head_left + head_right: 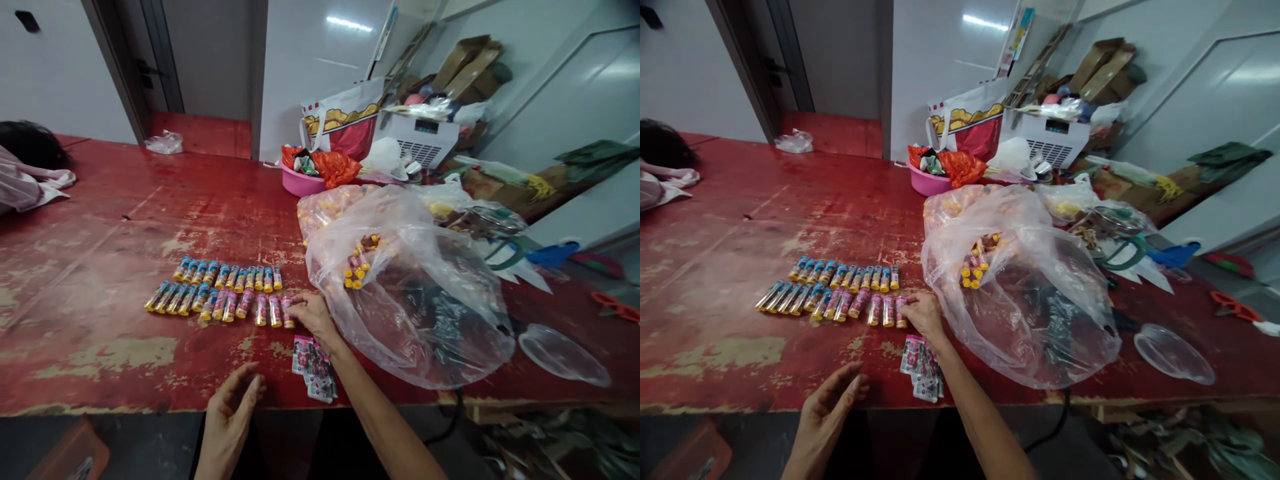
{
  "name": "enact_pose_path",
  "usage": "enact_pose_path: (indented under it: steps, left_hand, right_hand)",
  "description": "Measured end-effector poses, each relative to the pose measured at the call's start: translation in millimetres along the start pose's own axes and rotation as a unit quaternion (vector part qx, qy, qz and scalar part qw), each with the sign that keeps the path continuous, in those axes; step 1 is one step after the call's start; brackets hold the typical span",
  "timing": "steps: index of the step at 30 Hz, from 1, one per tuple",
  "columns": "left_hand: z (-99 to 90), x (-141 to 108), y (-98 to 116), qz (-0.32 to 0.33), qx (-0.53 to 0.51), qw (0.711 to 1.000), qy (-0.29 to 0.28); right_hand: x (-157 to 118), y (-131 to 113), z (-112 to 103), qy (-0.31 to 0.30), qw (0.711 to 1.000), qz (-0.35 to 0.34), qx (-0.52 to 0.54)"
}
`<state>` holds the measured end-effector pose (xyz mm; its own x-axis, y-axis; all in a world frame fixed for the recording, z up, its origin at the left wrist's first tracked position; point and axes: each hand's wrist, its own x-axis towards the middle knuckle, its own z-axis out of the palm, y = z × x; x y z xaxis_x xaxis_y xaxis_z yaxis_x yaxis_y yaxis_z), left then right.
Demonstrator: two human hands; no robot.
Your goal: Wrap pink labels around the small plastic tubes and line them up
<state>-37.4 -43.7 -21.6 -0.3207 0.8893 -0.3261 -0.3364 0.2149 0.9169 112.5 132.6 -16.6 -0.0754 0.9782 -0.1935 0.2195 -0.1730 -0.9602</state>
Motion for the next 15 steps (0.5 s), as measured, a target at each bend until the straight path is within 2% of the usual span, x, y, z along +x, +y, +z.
enact_pose_path:
  steps: [4,9,12,15]
  left_hand:
    - [-3.2,3,-7,0.008,0.010,1.000,-0.007]
    - [-2.1,5,-5,0.005,0.019,1.000,-0.010]
    - [-5.9,5,-4,0.004,0.031,0.999,-0.020]
    - [-16.6,4,-14,-0.002,0.059,0.998,-0.029]
  right_hand:
    - [1,4,15,-0.014,0.998,-0.001,-0.057]
    - [1,8,23,-0.031,0.996,-0.019,-0.078]
    - [-7,6,20,-0.017,0.995,-0.061,-0.081]
    - [-32,-1,3,0.036,0.987,-0.126,-0.088]
